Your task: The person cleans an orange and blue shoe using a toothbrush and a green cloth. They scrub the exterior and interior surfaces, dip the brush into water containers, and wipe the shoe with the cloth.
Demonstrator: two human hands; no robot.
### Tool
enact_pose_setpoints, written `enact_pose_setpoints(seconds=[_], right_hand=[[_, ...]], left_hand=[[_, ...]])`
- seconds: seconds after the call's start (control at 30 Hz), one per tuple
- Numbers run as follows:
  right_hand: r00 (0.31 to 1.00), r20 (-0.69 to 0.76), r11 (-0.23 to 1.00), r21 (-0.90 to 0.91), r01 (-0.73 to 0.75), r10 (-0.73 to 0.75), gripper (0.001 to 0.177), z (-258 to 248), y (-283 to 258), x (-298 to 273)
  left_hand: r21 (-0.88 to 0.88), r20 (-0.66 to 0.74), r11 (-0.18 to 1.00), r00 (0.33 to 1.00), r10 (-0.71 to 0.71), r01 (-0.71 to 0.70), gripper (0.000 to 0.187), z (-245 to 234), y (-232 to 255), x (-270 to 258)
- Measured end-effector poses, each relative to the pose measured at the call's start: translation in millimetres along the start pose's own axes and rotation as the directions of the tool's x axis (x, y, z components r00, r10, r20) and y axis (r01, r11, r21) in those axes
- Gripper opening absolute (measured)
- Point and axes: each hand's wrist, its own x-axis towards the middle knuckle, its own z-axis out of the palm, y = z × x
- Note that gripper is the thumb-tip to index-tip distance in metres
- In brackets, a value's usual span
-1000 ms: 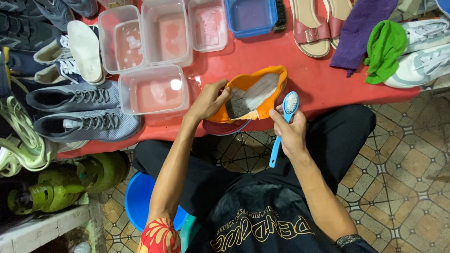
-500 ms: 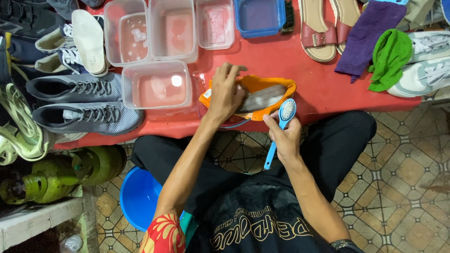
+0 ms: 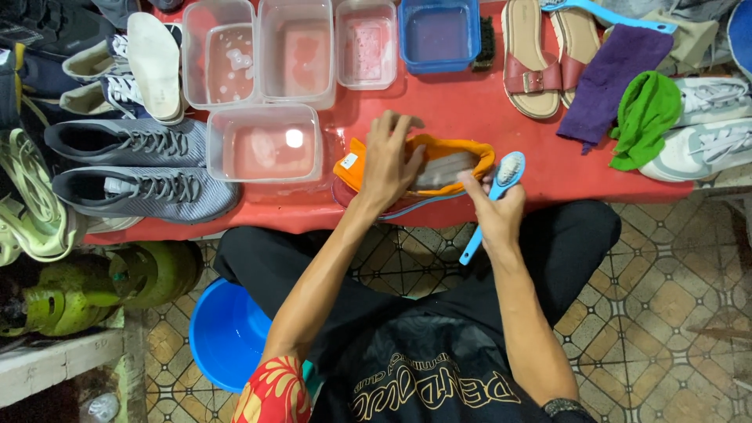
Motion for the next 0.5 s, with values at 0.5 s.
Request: enact_pose_setpoints(seconds=[0.5], right_hand=[[0.852, 0.369, 0.536, -0.664, 0.522, -0.372, 0.05, -33.4, 17.0, 205.1]], left_hand=[[-0.096, -0.184, 0.983, 0.967, -0.175, 0.159, 0.014, -61.7, 12.3, -70.8]])
